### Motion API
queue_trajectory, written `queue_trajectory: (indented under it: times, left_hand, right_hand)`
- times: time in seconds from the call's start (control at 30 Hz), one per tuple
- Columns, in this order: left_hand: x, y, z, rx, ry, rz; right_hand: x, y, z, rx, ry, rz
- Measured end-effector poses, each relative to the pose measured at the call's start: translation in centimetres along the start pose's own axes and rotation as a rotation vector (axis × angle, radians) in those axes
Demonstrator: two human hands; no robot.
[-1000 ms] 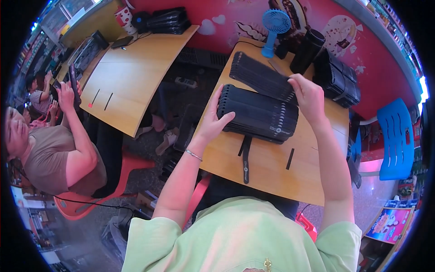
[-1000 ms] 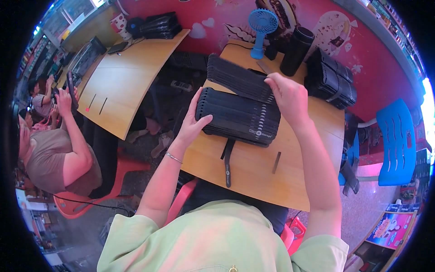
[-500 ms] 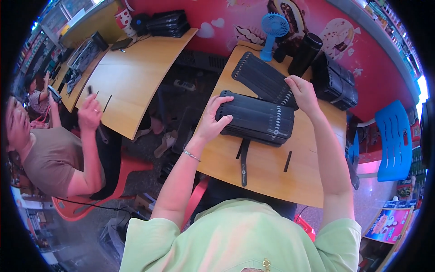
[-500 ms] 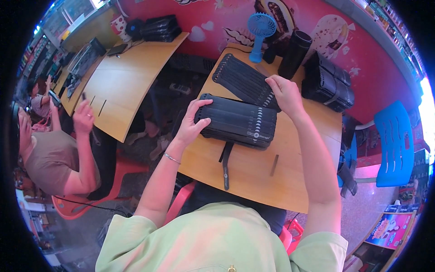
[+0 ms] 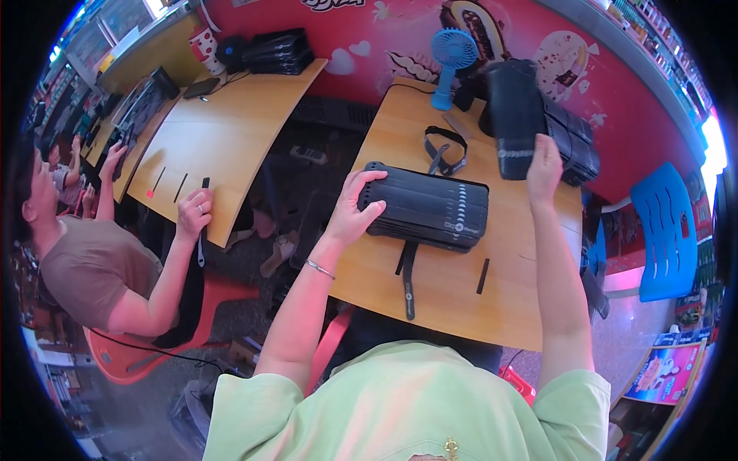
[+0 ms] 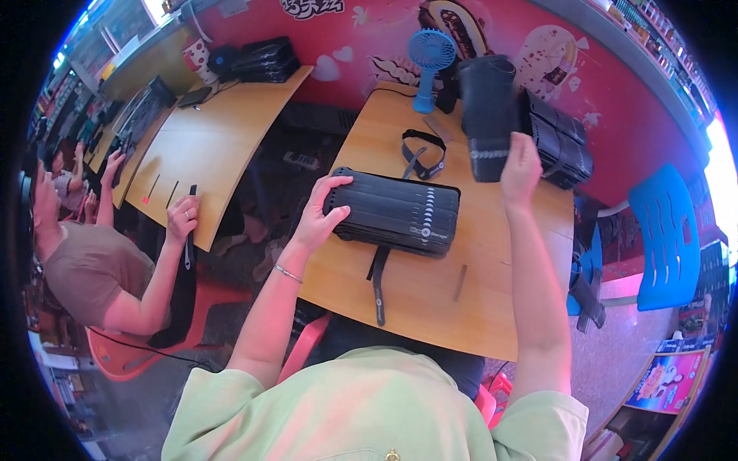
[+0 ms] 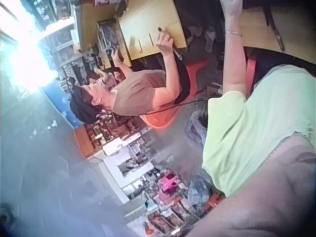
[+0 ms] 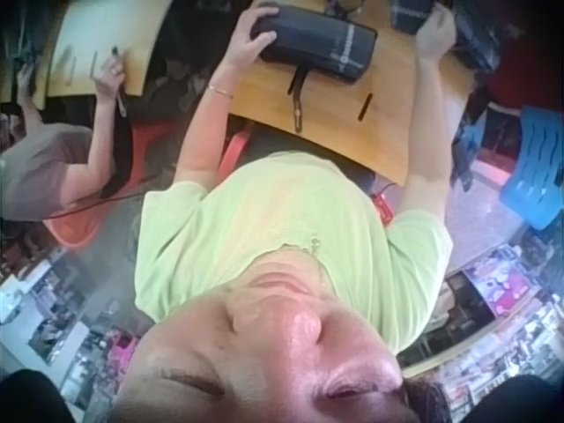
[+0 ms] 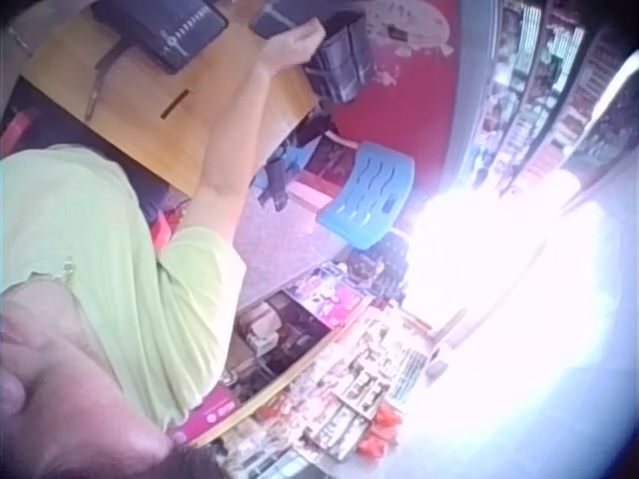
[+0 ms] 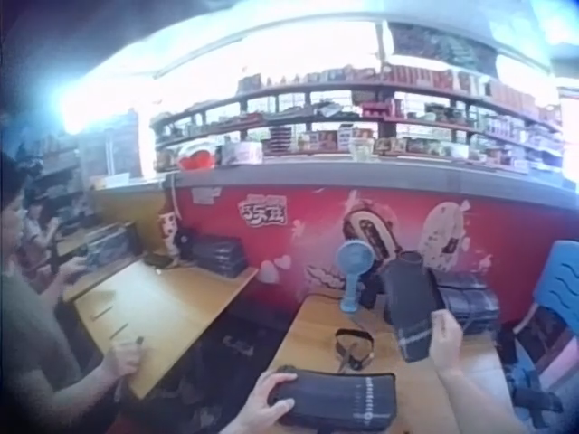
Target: The recorder is inspecting and organizing black accordion-style file organizers at a desk.
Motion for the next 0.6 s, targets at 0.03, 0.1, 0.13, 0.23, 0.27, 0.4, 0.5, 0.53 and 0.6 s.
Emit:
queue_trajectory:
  times: [0.03,0.1,0.13,0.23,0.27,0.4,0.5,0.53,0.6]
  left_hand:
    - [0.2,0.0,-0.3,0.001,0.014,0.003]
    - [0.5,-0.2,-0.8,0.054,0.021,0.031]
    - [0.6,-0.4,-1.2,0.113,0.020,0.048]
    - [1.5,-1.8,-2.9,0.598,0.119,0.109]
    - [1.9,-1.9,-4.6,0.800,0.202,0.107]
    - [3.8,0.3,-8.2,0.850,0.339,0.272]
    - [4.4,3.3,-9.4,0.890,0.407,0.529]
    - [4.8,3.9,-9.9,0.884,0.427,0.536]
    - [4.8,4.9,-10.0,0.857,0.387,0.664]
  right_hand:
    - [0.5,-1.5,-0.2,0.012,0.008,-0.038]
    - [0.8,-3.8,-0.2,0.012,0.011,-0.089]
    - [0.6,-4.6,0.1,0.082,0.043,-0.080]
    - [-1.7,-6.5,1.2,0.203,0.164,0.008]
    - [-3.0,-7.0,1.4,0.265,0.264,0.098]
    - [-8.2,-10.4,1.2,0.183,0.517,0.193]
    - [-11.8,-12.5,0.0,0.128,0.642,0.186]
    - [-13.1,-13.8,-1.3,0.128,0.669,0.142]
    - [-15.2,-15.6,-2.9,0.133,0.701,0.094]
Point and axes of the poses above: each hand's wrist, its own x-axis towards the middle knuckle, its own y-axis out of the palm, z = x × y, the point moved 6 cm from there along x, towards the middle knuckle, and after that the axes turned 14 degrees about x, right-handed, at the moved point
